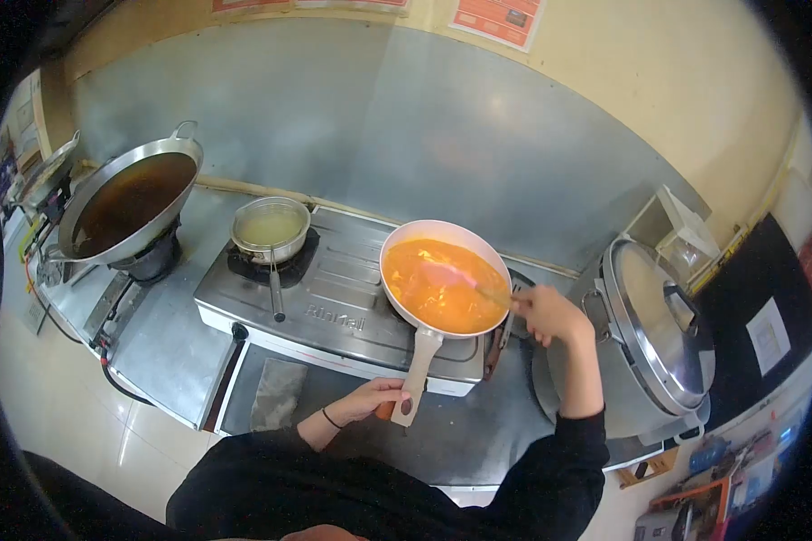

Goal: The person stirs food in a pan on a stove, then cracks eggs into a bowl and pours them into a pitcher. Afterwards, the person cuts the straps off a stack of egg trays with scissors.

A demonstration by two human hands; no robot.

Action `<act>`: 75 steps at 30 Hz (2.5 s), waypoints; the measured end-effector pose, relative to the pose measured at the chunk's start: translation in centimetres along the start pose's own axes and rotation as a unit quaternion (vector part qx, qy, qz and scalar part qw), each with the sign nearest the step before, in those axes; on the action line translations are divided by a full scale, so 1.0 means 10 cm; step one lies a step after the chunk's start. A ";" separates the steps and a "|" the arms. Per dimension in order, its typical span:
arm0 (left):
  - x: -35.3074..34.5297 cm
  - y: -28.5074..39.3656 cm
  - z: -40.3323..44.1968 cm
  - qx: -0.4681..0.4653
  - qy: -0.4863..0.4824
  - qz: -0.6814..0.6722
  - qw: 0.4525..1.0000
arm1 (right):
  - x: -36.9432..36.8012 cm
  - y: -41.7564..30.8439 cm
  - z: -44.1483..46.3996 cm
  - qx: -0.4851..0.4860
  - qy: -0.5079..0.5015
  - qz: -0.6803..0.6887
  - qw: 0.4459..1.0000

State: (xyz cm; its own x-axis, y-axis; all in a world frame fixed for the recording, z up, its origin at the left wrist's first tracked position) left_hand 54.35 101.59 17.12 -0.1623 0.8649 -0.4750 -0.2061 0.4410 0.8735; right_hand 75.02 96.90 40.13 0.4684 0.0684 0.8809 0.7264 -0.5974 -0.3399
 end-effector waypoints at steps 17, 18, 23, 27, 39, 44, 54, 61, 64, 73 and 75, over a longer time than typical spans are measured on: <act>0.02 -0.03 0.01 0.043 -0.006 -0.004 0.999 | -1.07 -0.52 0.85 0.094 0.123 -0.098 0.983; 0.01 0.00 0.01 0.036 -0.006 -0.007 0.999 | -1.03 -0.58 0.89 0.092 0.132 -0.114 0.980; 0.00 -0.02 0.01 0.017 -0.019 -0.006 1.000 | -0.96 -0.53 1.16 0.042 0.233 -0.175 0.956; -0.02 0.01 0.00 0.010 -0.021 -0.010 1.000 | -0.85 -0.41 1.21 0.018 0.286 -0.264 0.921; 0.00 -0.02 0.02 -0.002 -0.006 -0.003 1.000 | -0.49 0.18 0.55 0.065 0.136 -0.367 0.918; 0.01 -0.02 0.02 0.002 -0.010 0.006 1.000 | -0.33 0.09 0.10 0.005 0.049 -0.291 0.955; 0.01 -0.03 0.01 0.011 0.000 -0.002 1.000 | -0.62 -0.37 0.18 0.082 0.062 -0.303 0.947; 0.14 -0.24 -0.01 0.025 0.058 -0.071 0.995 | -0.86 -0.58 0.64 0.133 0.211 -0.294 0.923; 0.39 -0.69 0.03 0.071 0.112 -0.059 0.989 | -0.89 -0.45 0.95 0.119 0.238 -0.273 0.924; 0.37 -0.79 -0.01 0.124 0.152 -0.088 0.977 | -0.81 0.02 0.91 0.053 0.241 -0.296 0.923; 0.27 -0.55 -0.02 0.092 0.119 -0.127 0.980 | -0.73 0.09 0.73 0.058 0.224 -0.296 0.927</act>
State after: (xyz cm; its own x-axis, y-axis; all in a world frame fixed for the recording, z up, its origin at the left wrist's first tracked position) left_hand 54.84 101.40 11.00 -0.3533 0.6502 -0.6726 -0.0946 0.6904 0.7172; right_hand 75.94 101.66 30.94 -0.2656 0.0031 0.9641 0.8507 -0.4698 0.2359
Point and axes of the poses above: each hand's wrist, its own z-axis towards the middle knuckle, its own x-axis out of the back of the hand, y = z × x, the point moved 5 cm from there along z, towards the middle knuckle, and after that the axes turned 6 degrees about -x, right-handed, at the moved point
